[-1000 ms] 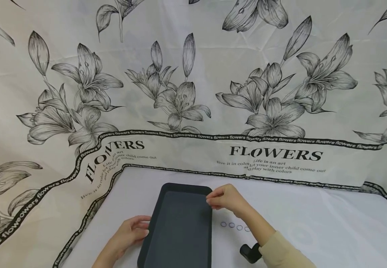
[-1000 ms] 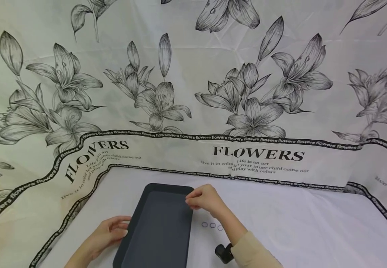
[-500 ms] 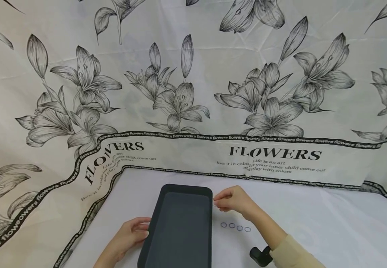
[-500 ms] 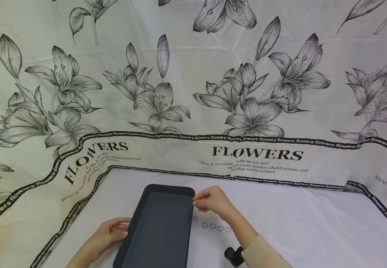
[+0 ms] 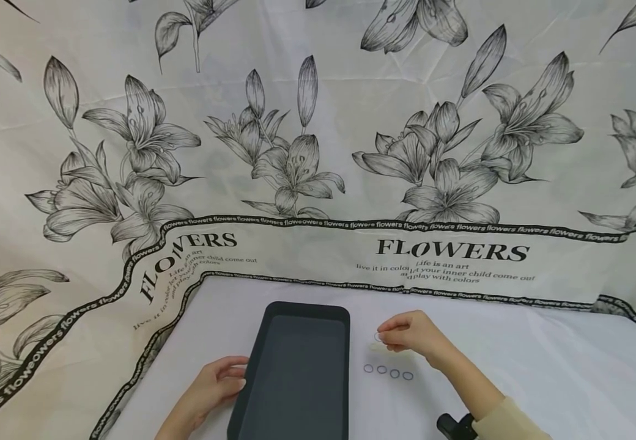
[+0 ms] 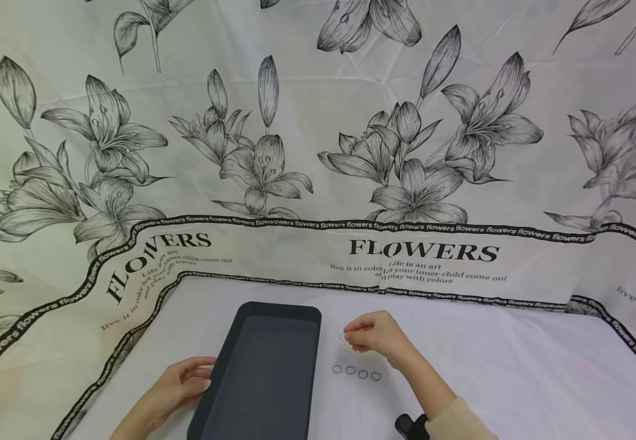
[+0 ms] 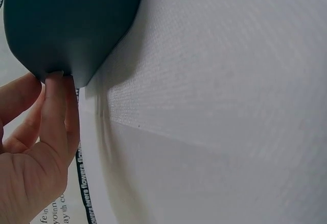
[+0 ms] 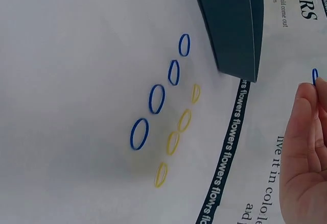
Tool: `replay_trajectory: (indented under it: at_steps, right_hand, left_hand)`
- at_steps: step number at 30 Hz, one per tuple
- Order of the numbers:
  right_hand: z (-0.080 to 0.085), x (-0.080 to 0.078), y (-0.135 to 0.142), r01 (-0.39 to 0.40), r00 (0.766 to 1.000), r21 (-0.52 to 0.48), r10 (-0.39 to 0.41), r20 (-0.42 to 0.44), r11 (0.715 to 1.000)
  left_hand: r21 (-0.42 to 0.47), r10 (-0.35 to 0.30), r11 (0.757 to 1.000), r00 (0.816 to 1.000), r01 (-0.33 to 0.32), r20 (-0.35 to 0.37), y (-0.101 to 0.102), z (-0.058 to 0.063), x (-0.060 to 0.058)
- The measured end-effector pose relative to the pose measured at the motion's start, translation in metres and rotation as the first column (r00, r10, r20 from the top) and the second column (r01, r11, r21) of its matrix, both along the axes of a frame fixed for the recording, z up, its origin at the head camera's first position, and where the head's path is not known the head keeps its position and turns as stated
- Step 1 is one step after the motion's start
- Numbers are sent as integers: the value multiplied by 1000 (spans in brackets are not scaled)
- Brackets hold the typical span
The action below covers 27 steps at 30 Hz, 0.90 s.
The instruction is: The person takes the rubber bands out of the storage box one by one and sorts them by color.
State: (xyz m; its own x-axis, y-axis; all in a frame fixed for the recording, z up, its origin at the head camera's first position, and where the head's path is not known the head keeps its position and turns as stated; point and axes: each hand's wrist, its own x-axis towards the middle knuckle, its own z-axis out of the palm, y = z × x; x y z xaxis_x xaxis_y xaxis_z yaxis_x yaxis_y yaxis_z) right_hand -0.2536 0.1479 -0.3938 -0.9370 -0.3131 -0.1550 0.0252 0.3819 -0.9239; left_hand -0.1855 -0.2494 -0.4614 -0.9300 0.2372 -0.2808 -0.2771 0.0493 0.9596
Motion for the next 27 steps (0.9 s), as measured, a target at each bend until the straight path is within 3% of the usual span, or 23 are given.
replay_trajectory:
  at_steps: [14,20,27]
  right_hand:
    - [-12,11,38,61,997,55,-63,36,997]
    - [-19,16,49,69,996,61,-72,55,996]
    - [-33,21,61,146,983,91,-155,101,985]
  left_hand:
    - [-22,19,1000,1000,-19,7,4,0,1]
    - [2,-2,1000,1000,2,-4,3,-3,1]
    - [4,-12,1000,1000,12,-12,1,-1,-1]
